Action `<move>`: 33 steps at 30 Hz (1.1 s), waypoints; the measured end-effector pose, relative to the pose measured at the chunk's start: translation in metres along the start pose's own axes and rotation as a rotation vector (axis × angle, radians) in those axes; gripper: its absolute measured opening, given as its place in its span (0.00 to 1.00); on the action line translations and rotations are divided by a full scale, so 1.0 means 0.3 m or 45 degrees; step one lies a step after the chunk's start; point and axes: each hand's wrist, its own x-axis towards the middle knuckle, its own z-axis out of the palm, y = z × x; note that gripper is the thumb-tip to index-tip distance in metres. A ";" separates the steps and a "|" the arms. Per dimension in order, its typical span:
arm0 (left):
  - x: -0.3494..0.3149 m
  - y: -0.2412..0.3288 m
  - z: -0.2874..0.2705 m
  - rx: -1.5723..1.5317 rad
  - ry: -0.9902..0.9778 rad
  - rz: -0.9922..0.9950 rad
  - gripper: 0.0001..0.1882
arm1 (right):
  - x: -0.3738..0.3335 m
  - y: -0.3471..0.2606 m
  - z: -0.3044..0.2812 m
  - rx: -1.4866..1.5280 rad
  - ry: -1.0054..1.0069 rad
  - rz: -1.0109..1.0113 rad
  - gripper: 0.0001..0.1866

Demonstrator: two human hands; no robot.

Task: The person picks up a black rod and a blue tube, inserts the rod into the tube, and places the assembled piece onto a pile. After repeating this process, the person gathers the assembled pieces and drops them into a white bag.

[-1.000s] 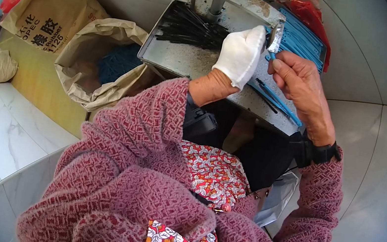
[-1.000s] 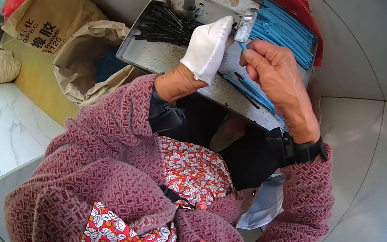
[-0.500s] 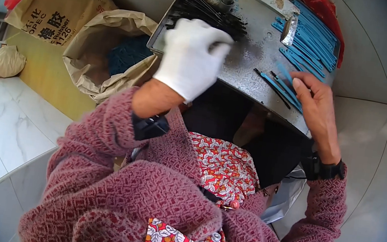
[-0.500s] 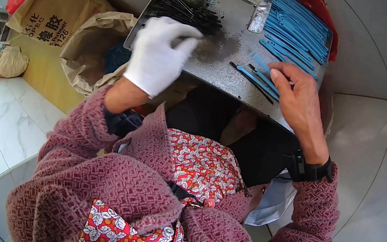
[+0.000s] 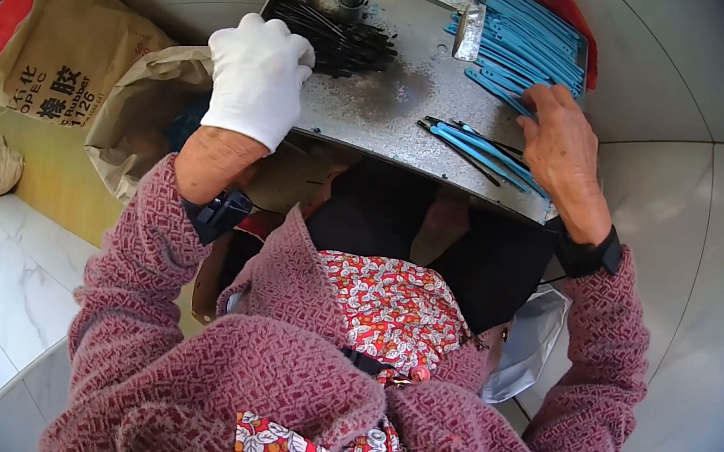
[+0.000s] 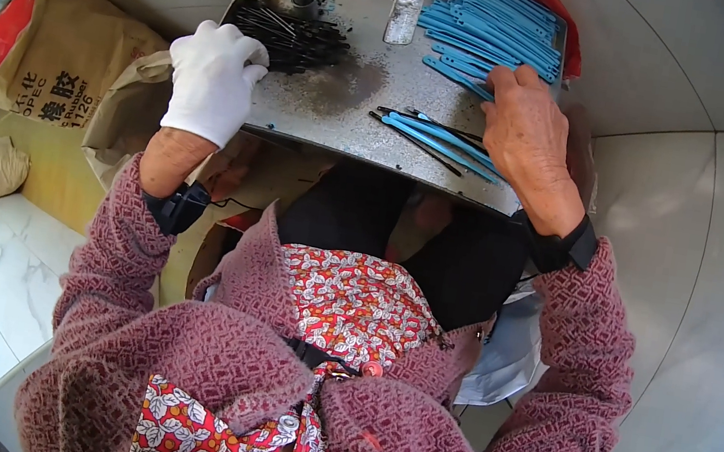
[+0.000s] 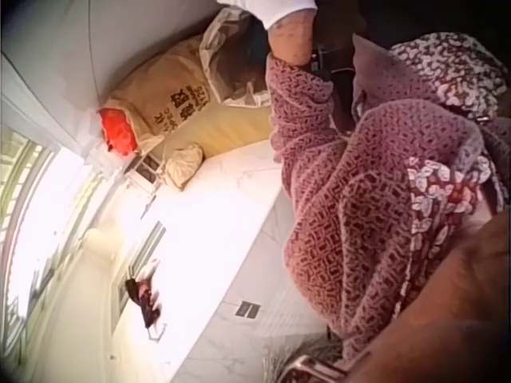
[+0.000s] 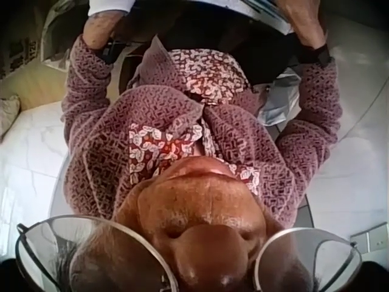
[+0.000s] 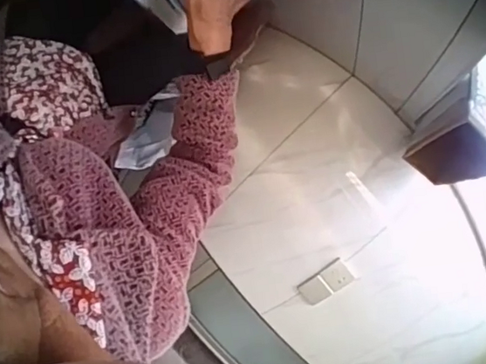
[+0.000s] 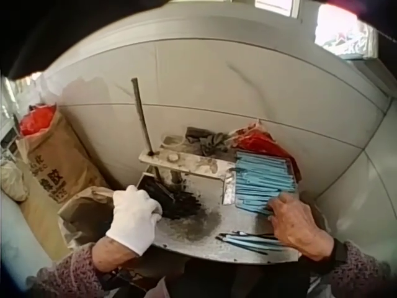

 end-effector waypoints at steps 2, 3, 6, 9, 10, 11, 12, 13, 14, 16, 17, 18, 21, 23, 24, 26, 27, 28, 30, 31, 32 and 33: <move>0.009 -0.007 0.001 0.056 -0.069 0.020 0.03 | 0.007 0.003 0.010 -0.101 -0.095 -0.028 0.11; 0.012 -0.016 -0.004 0.113 -0.134 0.044 0.03 | 0.008 -0.006 0.012 -0.088 -0.100 -0.047 0.11; 0.020 -0.030 -0.005 0.196 -0.225 0.083 0.04 | -0.025 -0.036 -0.015 -0.138 -0.126 -0.083 0.09; 0.001 -0.056 -0.011 0.226 -0.260 0.134 0.06 | -0.045 -0.097 -0.062 0.172 -0.124 0.024 0.06; -0.016 -0.069 -0.018 0.173 -0.255 0.119 0.06 | -0.050 -0.116 -0.078 0.320 -0.123 0.089 0.05; -0.026 -0.074 -0.016 0.111 -0.246 0.112 0.06 | -0.059 -0.139 -0.093 0.318 -0.125 0.086 0.05; -0.034 -0.080 -0.013 0.049 -0.237 0.104 0.07 | -0.066 -0.172 -0.105 0.517 -0.155 0.134 0.04; -0.040 -0.083 -0.014 0.050 -0.234 0.100 0.07 | -0.073 -0.204 -0.120 0.716 -0.182 0.182 0.04; -0.047 -0.086 -0.013 -0.034 -0.160 0.081 0.06 | -0.078 -0.223 -0.127 0.915 -0.211 0.230 0.04; -0.053 -0.088 -0.010 -0.202 -0.009 0.048 0.05 | -0.092 -0.226 -0.119 0.955 -0.249 0.220 0.04; -0.054 -0.083 -0.010 -0.203 -0.006 0.049 0.05 | -0.100 -0.222 -0.110 0.997 -0.285 0.217 0.05; -0.057 -0.075 -0.013 -0.324 0.044 0.026 0.05 | -0.106 -0.219 -0.101 1.038 -0.322 0.214 0.06; -0.061 -0.036 -0.030 -0.573 0.148 -0.010 0.07 | -0.118 -0.239 -0.071 0.937 -0.235 0.131 0.09; -0.049 0.018 -0.047 -1.002 0.062 -0.241 0.08 | -0.118 -0.265 -0.058 0.884 -0.184 0.095 0.10; -0.040 0.042 -0.051 -1.214 0.014 -0.358 0.09 | -0.116 -0.284 -0.052 0.989 -0.130 0.127 0.11; -0.024 0.084 -0.035 -1.341 -0.019 -0.401 0.09 | -0.113 -0.302 -0.050 1.195 -0.019 0.190 0.14; -0.016 0.104 -0.024 -1.464 -0.054 -0.453 0.10 | -0.105 -0.286 -0.056 1.189 -0.011 0.192 0.14; -0.006 0.125 -0.020 -1.587 -0.093 -0.504 0.11 | -0.087 -0.257 -0.064 1.212 -0.197 0.188 0.14; 0.016 0.168 -0.030 -1.658 -0.126 -0.562 0.09 | -0.049 -0.209 -0.076 1.247 -0.573 0.177 0.15; 0.025 0.190 -0.034 -1.725 -0.161 -0.634 0.08 | -0.038 -0.207 -0.077 1.242 -0.567 0.180 0.15; 0.035 0.207 -0.035 -1.790 -0.197 -0.707 0.07 | -0.027 -0.214 -0.075 1.338 -0.569 0.250 0.14; 0.044 0.222 -0.031 -1.795 -0.197 -0.701 0.07 | -0.017 -0.223 -0.072 1.434 -0.569 0.320 0.14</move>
